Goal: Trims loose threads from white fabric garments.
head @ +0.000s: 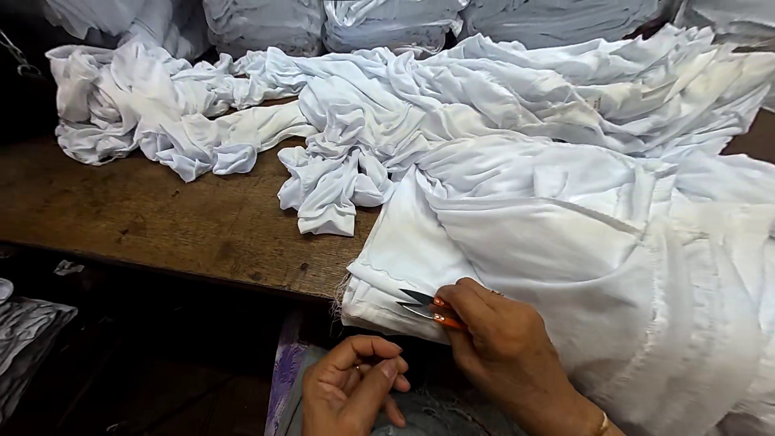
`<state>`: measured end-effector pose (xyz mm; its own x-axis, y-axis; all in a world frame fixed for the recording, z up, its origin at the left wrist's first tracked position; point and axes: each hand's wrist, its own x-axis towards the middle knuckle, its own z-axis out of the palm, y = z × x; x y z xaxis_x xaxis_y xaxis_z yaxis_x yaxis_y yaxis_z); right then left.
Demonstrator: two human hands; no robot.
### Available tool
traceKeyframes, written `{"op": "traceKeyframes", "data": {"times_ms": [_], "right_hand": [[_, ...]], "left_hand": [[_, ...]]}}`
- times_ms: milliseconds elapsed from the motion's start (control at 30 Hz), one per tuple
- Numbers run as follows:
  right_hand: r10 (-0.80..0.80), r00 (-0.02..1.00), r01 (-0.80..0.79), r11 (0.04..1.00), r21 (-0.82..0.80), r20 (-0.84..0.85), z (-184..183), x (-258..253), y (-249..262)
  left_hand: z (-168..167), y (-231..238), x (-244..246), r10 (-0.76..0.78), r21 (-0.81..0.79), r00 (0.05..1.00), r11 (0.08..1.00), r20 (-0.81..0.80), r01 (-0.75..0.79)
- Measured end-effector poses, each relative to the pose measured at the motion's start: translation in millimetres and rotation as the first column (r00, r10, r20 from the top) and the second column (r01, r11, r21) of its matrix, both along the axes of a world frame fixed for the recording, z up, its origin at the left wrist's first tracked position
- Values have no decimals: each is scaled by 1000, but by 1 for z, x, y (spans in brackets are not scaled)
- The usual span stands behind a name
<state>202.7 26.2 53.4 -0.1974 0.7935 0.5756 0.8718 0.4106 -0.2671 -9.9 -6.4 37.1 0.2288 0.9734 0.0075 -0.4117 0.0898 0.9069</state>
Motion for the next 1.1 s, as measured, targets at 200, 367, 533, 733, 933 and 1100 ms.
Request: {"op": "traceKeyframes", "data": {"times_ms": [200,367,533,733,933,1100], "right_hand": [[304,886,-375,914,-156,-350,17,38,-15],[417,847,-528,735,-425,-331,33,76,-51],[334,924,-380,740,-554,-189,34,108,-69],[277,961,-195,743,-641,28,34,90,-70],[9,805,-332,836,-438,-593,37,39,-69],[-69,741,-261,886,-382,-668,16,-5,-47]], "left_hand": [[7,13,18,-228,-114,947,959,227,259],[16,28,34,-2,-377,887,905,461,198],[15,24,37,155,-520,925,852,347,52],[11,20,29,199,-484,963,870,182,-88],[9,11,29,190,-65,973,981,132,-183],[2,8,22,81,159,992,983,99,-96]]}}
